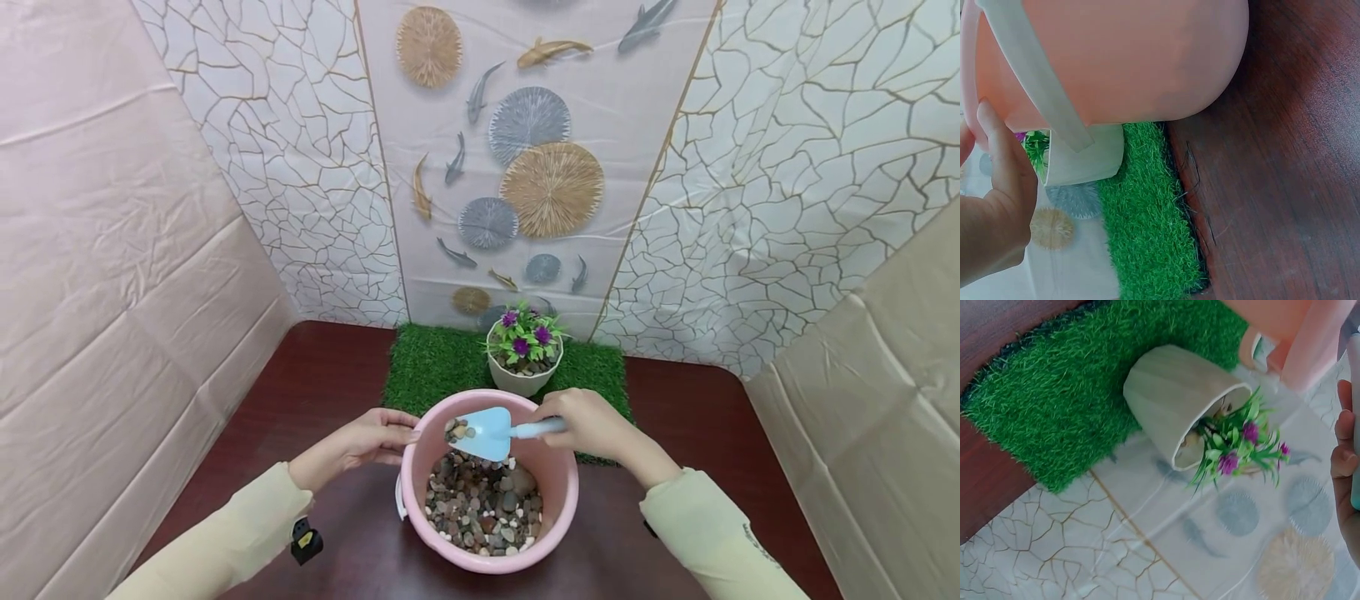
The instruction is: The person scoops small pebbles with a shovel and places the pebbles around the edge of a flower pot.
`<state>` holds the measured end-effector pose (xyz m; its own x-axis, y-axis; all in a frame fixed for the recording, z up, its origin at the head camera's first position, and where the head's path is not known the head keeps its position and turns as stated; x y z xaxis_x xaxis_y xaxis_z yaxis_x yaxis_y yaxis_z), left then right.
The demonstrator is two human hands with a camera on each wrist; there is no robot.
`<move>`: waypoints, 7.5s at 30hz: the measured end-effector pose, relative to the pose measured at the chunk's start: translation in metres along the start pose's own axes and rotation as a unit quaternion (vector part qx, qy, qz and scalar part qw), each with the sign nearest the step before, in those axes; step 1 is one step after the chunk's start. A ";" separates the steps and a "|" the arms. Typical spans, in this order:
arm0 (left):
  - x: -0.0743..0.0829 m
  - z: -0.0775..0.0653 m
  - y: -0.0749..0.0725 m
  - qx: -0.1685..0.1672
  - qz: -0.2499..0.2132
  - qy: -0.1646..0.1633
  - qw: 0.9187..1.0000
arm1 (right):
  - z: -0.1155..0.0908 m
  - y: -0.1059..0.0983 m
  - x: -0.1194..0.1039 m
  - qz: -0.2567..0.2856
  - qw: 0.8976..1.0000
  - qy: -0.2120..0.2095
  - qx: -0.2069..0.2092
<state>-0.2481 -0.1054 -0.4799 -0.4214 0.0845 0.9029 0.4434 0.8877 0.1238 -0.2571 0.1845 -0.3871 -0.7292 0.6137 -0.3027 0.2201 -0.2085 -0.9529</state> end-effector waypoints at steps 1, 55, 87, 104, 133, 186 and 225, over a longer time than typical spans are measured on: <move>0.000 0.000 0.000 0.000 -0.001 0.000 1.000 | -0.001 -0.001 0.002 0.001 1.000 0.005 0.003; -0.001 0.001 0.003 -0.001 0.002 0.000 1.000 | -0.013 -0.015 0.094 -0.006 0.984 0.176 -0.001; 0.001 0.000 0.001 0.002 0.003 -0.003 1.000 | 0.051 -0.033 0.072 -0.076 0.966 0.244 -0.041; 0.000 0.000 -0.002 0.007 0.000 -0.008 1.000 | 0.041 -0.038 0.066 -0.155 0.955 0.250 -0.049; 0.002 -0.001 0.001 0.005 -0.006 -0.002 1.000 | -0.020 -0.075 0.012 -0.138 0.987 0.082 0.011; 0.005 -0.002 0.002 -0.002 0.012 -0.002 1.000 | 0.008 0.070 -0.045 -0.268 0.942 -0.201 0.003; -0.001 -0.002 0.002 0.015 0.012 0.006 1.000 | 0.009 0.041 -0.020 0.024 0.994 -0.104 -0.001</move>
<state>-0.2456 -0.1045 -0.4799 -0.4007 0.1005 0.9107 0.4296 0.8985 0.0899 -0.2394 0.1567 -0.4202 -0.8362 0.4326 -0.3371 0.2579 -0.2323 -0.9378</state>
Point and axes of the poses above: each hand's wrist, its own z-axis towards the middle knuckle, its own y-axis out of the palm, x = y × z, the point moved 4 cm from there along z, towards the middle knuckle, and after that the axes turned 5 degrees about -x, right-handed, at the moved point
